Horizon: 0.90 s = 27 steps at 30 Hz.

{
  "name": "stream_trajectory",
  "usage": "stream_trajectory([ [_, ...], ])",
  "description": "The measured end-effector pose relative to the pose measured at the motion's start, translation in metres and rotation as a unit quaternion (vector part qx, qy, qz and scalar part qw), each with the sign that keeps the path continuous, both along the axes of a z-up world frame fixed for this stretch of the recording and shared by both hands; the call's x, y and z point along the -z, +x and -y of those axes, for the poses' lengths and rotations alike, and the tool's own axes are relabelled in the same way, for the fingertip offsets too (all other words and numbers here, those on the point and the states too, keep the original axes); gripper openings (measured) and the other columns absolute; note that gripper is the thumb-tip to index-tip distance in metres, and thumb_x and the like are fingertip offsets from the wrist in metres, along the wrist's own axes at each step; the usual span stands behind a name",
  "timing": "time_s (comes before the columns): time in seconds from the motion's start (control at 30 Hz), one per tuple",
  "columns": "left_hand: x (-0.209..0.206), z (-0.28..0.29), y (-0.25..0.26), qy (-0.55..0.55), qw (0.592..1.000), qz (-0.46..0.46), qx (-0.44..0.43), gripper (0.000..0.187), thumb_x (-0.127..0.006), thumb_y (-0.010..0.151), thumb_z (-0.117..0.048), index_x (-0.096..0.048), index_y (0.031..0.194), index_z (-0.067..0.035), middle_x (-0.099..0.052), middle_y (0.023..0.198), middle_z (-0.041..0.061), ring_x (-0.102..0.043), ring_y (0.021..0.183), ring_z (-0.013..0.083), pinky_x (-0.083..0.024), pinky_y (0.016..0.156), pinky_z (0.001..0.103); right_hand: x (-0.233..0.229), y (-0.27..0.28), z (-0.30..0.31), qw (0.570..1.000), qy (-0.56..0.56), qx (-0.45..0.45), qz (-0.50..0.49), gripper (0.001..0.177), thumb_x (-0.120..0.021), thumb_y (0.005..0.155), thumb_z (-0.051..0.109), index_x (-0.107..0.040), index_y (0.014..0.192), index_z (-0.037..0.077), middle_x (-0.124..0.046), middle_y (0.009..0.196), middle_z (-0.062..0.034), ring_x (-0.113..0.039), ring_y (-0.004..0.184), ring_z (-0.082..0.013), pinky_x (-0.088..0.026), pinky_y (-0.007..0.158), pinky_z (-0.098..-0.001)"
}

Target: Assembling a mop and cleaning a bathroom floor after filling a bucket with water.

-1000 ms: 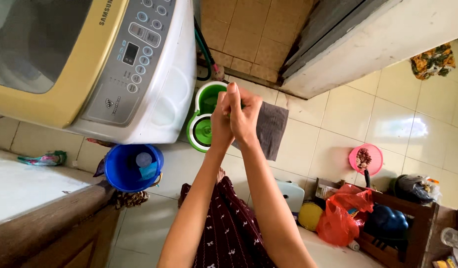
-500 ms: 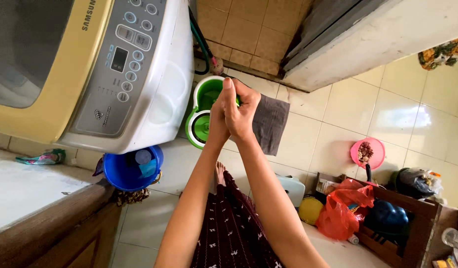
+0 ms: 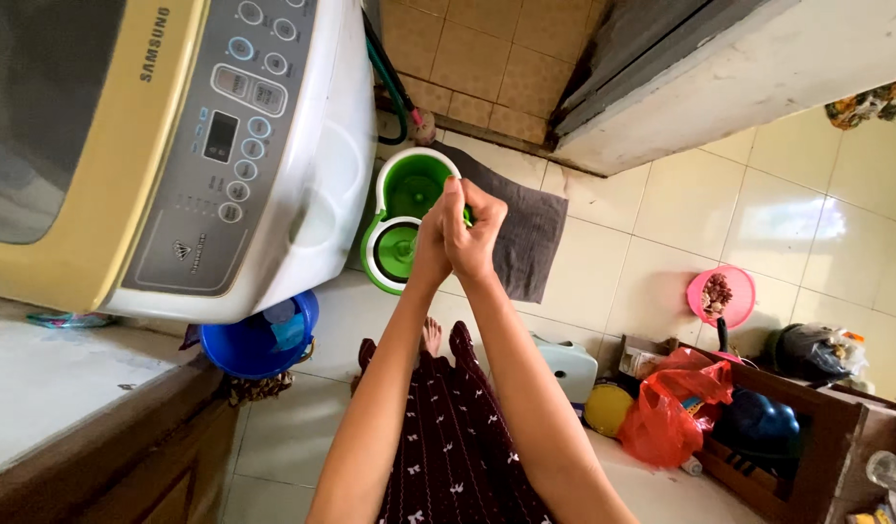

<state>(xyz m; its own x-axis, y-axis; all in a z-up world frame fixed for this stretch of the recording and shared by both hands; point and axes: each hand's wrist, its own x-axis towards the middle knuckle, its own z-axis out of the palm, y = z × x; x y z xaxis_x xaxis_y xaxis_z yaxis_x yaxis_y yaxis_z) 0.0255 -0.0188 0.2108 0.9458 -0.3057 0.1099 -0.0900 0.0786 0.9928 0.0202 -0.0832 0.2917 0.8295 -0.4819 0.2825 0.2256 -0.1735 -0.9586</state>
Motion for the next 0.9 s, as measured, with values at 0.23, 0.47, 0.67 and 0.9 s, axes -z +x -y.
stream_trajectory([
  [0.23,0.092,-0.012,0.001,0.074,0.997,0.008,-0.005,0.026,-0.058,0.101,-0.025,-0.058,0.112,-0.001,-0.063,0.093,0.01,-0.06,0.087,0.0193,-0.049,0.076,0.035,0.046,0.003,-0.01,1.0,-0.012,-0.007,-0.025,0.038,-0.061,0.105,0.01,-0.049,0.071,-0.001,-0.043,0.062,-0.0015,-0.036,0.06,-0.0062,-0.033,0.054,-0.0281],
  [0.47,0.208,-0.038,-0.013,0.101,0.995,0.002,0.009,0.037,-0.059,0.105,-0.028,-0.053,0.126,0.001,-0.063,0.119,0.016,-0.059,0.116,0.0257,-0.047,0.097,0.039,0.123,-0.01,-0.03,0.991,-0.09,-0.041,-0.091,0.03,-0.064,0.104,0.015,-0.062,0.08,-0.002,-0.06,0.069,-0.0078,-0.055,0.061,-0.0121,-0.046,0.056,-0.0315],
  [0.67,0.278,-0.06,-0.038,-0.044,0.968,-0.243,0.046,0.041,-0.046,0.108,-0.042,-0.054,0.131,-0.01,-0.06,0.126,0.008,-0.057,0.123,0.0204,-0.045,0.107,0.035,0.154,-0.03,-0.045,0.981,-0.144,-0.091,-0.097,0.023,-0.068,0.099,0.015,-0.067,0.088,-0.005,-0.07,0.086,-0.0154,-0.067,0.075,-0.0252,-0.056,0.07,-0.0388],
  [0.9,0.31,-0.065,-0.041,0.142,0.975,-0.166,0.035,0.043,-0.05,0.107,-0.036,-0.05,0.138,-0.007,-0.059,0.132,0.01,-0.055,0.123,0.0228,-0.044,0.102,0.037,0.167,-0.027,-0.047,0.975,-0.137,-0.046,-0.169,0.026,-0.071,0.099,0.015,-0.058,0.086,-0.004,-0.061,0.08,-0.0177,-0.06,0.071,-0.0313,-0.05,0.065,-0.0411],
])
